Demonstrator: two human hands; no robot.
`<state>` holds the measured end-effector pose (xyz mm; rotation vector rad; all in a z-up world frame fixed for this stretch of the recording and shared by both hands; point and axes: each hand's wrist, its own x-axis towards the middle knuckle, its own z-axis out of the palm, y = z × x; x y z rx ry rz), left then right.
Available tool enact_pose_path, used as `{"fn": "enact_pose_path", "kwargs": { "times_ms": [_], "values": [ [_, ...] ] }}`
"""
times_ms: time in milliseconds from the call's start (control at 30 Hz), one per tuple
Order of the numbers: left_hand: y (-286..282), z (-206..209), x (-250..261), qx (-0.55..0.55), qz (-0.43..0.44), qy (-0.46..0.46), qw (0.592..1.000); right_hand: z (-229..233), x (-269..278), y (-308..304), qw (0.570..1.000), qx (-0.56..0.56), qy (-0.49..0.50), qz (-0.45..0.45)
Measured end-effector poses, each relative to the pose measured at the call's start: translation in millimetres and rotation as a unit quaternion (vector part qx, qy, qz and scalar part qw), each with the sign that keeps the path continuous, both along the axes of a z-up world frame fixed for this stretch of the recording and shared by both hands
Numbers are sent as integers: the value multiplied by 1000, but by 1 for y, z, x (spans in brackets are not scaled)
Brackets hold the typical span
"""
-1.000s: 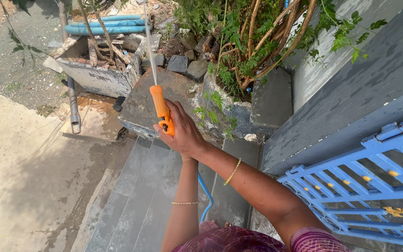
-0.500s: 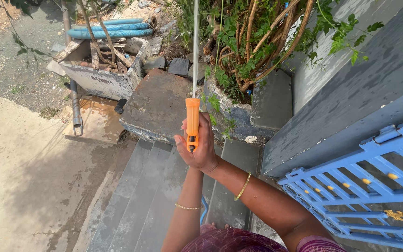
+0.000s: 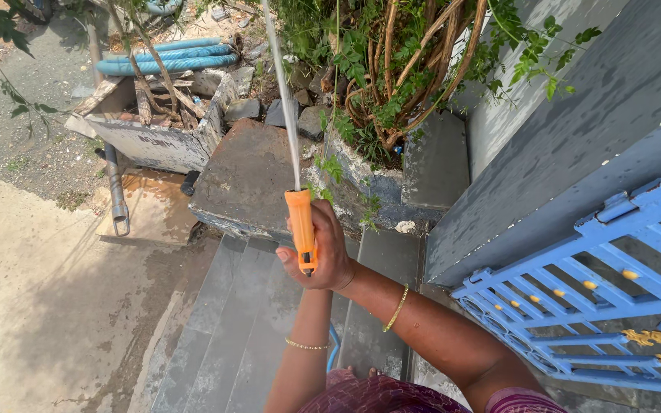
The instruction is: The person uses a spray nozzle attached to a blue hose to water green plants and bushes outside a building. They use their hands to direct the water and adjust the nozzle spray pattern.
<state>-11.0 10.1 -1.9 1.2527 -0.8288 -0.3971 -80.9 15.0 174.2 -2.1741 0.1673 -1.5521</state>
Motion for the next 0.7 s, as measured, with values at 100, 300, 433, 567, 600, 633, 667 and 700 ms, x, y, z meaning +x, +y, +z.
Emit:
{"fn": "enact_pose_path", "kwargs": {
  "times_ms": [100,300,433,567,600,633,667,700],
  "values": [
    [-3,0,-10,3,-8,-3,1000,3,-7,2,999,-11,-36,-26],
    [-1,0,-11,-4,-7,-7,1000,12,-9,3,995,-52,79,20],
    [3,0,-22,5,-9,-16,1000,1,-19,3,993,-48,91,61],
    [2,15,-38,16,-32,-58,998,-9,-36,13,998,43,-33,19],
    [3,19,-44,16,-40,-71,997,-10,-42,16,992,91,-84,12],
    [2,24,-50,15,-41,-80,996,-10,-46,17,992,90,-82,15],
    [5,26,-59,16,-42,-84,995,-10,-51,18,991,103,-88,1],
    [9,28,-66,16,-36,-84,996,-9,-57,21,989,117,-94,-13]
  ]
}}
